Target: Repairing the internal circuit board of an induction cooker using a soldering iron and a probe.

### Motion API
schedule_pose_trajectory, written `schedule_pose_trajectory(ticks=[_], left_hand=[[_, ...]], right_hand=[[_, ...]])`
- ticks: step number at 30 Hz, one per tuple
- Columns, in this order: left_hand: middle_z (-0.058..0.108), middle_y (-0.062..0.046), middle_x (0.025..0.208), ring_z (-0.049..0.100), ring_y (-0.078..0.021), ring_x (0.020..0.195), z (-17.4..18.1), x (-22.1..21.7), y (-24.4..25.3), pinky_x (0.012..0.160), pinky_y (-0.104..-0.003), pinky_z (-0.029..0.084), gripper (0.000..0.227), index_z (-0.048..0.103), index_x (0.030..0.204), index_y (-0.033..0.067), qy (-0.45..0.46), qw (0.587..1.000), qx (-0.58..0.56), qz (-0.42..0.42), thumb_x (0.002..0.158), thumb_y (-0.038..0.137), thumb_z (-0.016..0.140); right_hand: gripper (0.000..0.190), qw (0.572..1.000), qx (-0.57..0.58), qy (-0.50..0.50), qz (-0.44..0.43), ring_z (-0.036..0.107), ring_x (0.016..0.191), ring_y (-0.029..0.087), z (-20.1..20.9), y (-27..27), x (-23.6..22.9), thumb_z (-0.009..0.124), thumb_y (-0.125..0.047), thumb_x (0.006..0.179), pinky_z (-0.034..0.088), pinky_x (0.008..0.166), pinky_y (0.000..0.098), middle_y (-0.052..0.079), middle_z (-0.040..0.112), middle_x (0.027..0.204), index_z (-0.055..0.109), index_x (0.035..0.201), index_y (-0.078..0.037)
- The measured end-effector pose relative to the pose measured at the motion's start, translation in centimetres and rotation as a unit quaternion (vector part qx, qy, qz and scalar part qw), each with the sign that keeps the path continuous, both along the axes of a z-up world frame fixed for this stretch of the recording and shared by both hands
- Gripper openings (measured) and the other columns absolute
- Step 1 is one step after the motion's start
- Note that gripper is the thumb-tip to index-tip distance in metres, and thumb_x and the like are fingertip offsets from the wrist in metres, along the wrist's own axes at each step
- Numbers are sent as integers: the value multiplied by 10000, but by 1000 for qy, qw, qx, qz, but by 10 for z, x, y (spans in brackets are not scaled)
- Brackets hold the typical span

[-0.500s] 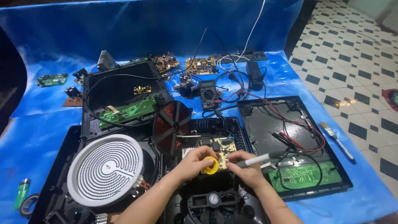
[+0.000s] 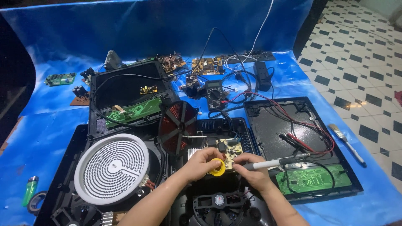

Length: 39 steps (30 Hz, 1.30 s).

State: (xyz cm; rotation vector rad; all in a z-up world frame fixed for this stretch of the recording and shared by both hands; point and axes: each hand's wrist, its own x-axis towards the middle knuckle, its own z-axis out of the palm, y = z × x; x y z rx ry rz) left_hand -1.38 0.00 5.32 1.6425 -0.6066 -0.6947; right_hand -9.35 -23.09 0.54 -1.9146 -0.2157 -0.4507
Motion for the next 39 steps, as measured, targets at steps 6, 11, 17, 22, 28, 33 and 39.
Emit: schedule_pose_trajectory(ticks=[6,11,17,22,28,33,39], left_hand=[[730,-38,1012,671,-125,880,-3,0,-1,781,-270,547,118,703,1013,130,-23,1000,10,-2,921,182,651],[750,-59,1020,686,-137,878,-8,1,0,775,-277,553,125,697,1017,111,1,1000,-23,9,923,175,646],[745,-73,1008,700,-151,885,-2,-3,1,793,-280,576,114,696,1028,95,8,999,-51,8,944,155,647],[746,-57,997,694,-136,864,-16,2,0,760,-270,565,128,702,1028,108,-18,998,-54,15,932,174,650],[753,-65,1016,707,-149,896,-8,-2,0,788,-278,575,130,702,1038,103,-20,999,-47,10,931,152,648],[753,-60,996,714,-144,881,-8,0,0,780,-269,590,124,712,1022,104,-17,999,-39,27,919,158,668],[743,-80,956,687,-138,826,-22,6,0,759,-266,569,117,705,1012,70,8,994,-109,23,938,153,669]], right_hand=[[81,1000,11,3,-26,742,739,162,-3,1,-1,832,-102,756,585,720,299,53,800,809,795,825,-80],[133,996,49,45,-63,757,784,174,-8,2,3,823,-101,772,612,748,299,73,811,857,802,898,-67],[133,990,64,97,-76,760,751,174,7,7,2,824,-78,759,626,713,293,85,824,821,829,888,-49],[157,991,25,107,-76,781,818,169,-1,4,4,861,-116,731,621,791,296,68,842,867,844,881,-75],[56,1000,9,-5,-14,716,674,156,10,6,1,802,-90,800,571,660,298,50,780,735,774,751,-87],[102,1000,7,-26,6,704,632,157,15,8,-1,775,-97,820,563,623,294,55,769,696,774,719,-82],[121,999,6,-36,11,696,611,165,19,9,-1,755,-115,830,556,599,304,55,758,680,757,715,-78]])
